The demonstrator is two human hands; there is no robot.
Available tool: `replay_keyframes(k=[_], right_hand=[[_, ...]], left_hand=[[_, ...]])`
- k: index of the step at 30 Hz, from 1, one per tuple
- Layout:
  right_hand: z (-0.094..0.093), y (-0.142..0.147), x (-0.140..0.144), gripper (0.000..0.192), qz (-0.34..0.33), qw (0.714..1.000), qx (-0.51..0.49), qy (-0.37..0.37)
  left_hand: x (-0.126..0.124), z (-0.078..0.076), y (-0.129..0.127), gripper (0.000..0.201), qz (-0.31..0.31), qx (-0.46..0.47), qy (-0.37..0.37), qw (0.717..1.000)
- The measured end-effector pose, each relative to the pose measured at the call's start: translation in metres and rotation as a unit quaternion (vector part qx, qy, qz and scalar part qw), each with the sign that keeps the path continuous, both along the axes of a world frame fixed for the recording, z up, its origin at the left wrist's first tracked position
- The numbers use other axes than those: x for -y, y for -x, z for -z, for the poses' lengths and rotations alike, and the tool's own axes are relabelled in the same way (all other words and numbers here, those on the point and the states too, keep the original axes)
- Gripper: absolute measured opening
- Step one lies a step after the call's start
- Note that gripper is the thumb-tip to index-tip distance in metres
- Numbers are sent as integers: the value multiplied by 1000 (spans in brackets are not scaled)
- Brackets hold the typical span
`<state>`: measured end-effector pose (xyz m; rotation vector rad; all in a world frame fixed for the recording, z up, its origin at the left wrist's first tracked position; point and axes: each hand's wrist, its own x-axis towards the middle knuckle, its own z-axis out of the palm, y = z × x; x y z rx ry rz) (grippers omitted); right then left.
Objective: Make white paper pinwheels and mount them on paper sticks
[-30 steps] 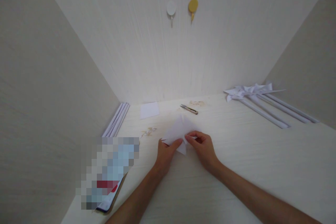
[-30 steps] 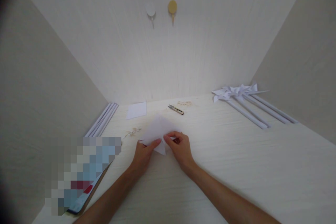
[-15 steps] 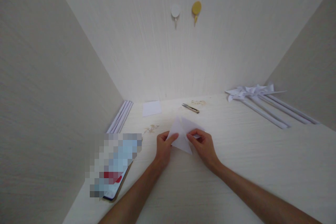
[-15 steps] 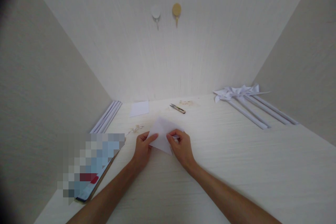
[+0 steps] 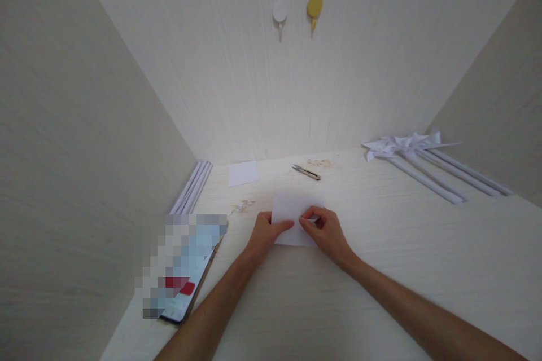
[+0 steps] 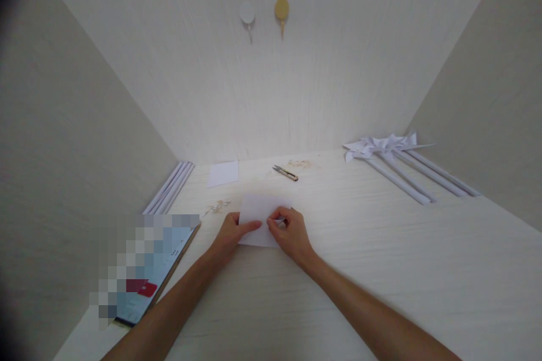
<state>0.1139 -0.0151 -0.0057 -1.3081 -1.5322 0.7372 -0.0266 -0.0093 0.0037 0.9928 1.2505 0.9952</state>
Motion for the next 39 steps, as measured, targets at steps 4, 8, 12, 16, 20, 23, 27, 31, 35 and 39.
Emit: replay_keyframes(k=[4, 8, 12, 16, 20, 23, 27, 31, 35, 39], right_hand=[[0, 0, -1, 12, 5, 1000, 0, 14], [1, 0, -1, 12, 5, 1000, -3, 15], [1, 0, 0, 14, 10, 1000, -5, 20], [1, 1, 0, 14, 10, 999, -17, 28], [0, 1, 0, 13, 12, 999, -20, 31], [0, 1, 0, 13, 10, 999, -25, 31], [0, 2, 0, 12, 2, 999, -32, 34], [1, 2, -1, 12, -6, 999, -27, 39], [1, 2, 0, 11, -6, 999, -34, 31], [1, 2, 2, 17, -36, 989, -142, 10]], left_hand=[[0, 1, -1, 18, -3, -23, -4, 1000], [1, 1, -2, 21, -17, -38, -10, 999], [1, 1, -3, 21, -12, -39, -15, 999], [1, 0, -3, 21, -9, -43, -13, 999], [1, 0, -3, 22, -10, -45, -15, 999], [1, 0, -3, 20, -13, -41, -12, 999], [1, -1, -4, 17, -30, -51, -11, 998], [0, -2, -5, 13, -38, -83, -12, 996], [0, -1, -5, 14, -40, -86, -16, 995], [1, 2, -7, 18, -83, -33, -14, 996]])
